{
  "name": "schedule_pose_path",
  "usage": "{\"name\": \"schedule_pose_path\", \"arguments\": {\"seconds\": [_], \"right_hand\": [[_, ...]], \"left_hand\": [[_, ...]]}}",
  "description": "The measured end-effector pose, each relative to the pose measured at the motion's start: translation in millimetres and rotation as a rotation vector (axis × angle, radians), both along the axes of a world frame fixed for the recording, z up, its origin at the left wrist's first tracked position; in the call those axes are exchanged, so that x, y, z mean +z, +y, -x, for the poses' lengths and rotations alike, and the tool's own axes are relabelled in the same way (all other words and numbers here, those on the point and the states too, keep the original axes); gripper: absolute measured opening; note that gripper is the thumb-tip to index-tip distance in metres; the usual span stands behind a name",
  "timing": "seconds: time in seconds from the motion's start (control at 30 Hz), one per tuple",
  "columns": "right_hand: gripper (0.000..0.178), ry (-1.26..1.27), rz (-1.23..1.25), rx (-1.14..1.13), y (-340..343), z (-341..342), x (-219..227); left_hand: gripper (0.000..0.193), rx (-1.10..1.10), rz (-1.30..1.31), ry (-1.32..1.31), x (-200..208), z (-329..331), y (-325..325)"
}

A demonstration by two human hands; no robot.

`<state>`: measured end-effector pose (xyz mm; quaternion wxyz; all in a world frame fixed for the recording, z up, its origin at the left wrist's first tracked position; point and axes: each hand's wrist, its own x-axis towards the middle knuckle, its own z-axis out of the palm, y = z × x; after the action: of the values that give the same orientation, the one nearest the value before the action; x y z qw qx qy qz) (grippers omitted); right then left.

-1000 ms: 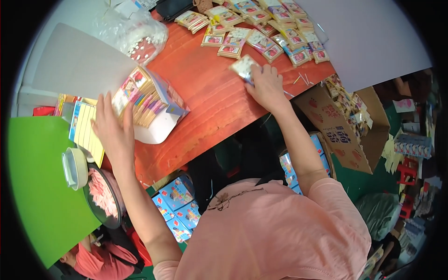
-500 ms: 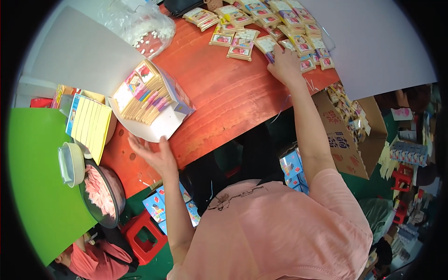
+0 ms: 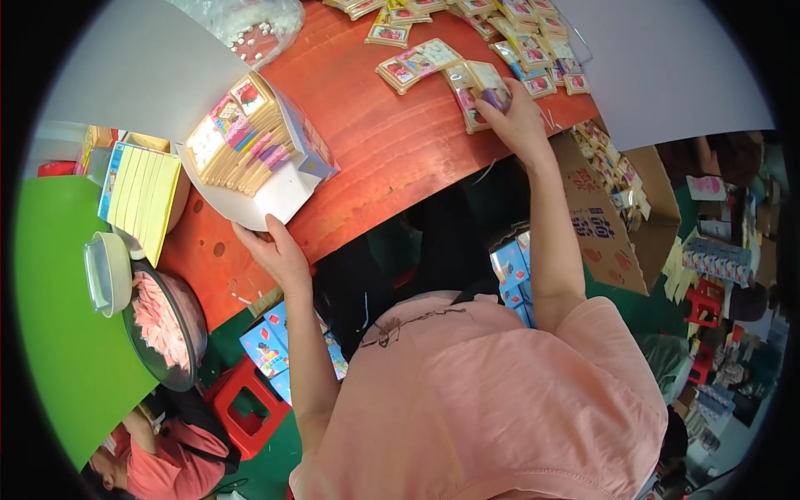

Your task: Fold cardboard boxes and fill them with individual product packets.

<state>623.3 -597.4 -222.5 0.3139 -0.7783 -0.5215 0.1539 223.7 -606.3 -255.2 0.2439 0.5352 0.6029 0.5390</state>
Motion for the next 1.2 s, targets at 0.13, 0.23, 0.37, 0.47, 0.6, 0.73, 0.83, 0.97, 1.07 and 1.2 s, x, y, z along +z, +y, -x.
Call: {"name": "schedule_pose_path", "arguments": {"seconds": [0.13,0.23,0.37,0.47,0.6,0.73,0.83,0.97,1.07,1.2], "right_hand": [[0.097,-0.34,0.048,-0.189,13,33,-15],[0.101,-0.337,0.147,-0.215,10,44,-9],[0.08,-0.41,0.211,-0.147,-4,43,-3],[0.077,-0.43,0.206,-0.035,-26,30,-3],[0.074,-0.227,0.09,0.169,-40,-1,3],[0.062,0.195,-0.18,0.364,-19,52,97],[0.056,-0.152,-0.31,0.655,0,134,187],[0.036,-0.902,-0.033,1.186,35,236,235],[0.04,-1.102,0.217,1.203,66,275,174],[0.055,-0.885,0.554,1.168,85,291,138]], "left_hand": [[0.059,0.012,-0.062,-0.085,-8,-6,1],[0.057,0.025,-0.043,-0.091,-8,-7,1],[0.057,-0.015,-0.026,-0.103,-16,3,0],[0.056,-0.053,-0.029,-0.161,-21,10,0],[0.064,-0.064,-0.127,-0.199,-21,9,2],[0.069,-0.095,-0.086,-0.206,-17,16,-2],[0.067,-0.114,-0.133,-0.164,-25,13,1],[0.066,-0.08,-0.141,-0.117,-32,18,0],[0.061,-0.062,-0.157,-0.064,-30,14,-2],[0.058,-0.015,-0.184,0.074,-23,13,-5]]}}
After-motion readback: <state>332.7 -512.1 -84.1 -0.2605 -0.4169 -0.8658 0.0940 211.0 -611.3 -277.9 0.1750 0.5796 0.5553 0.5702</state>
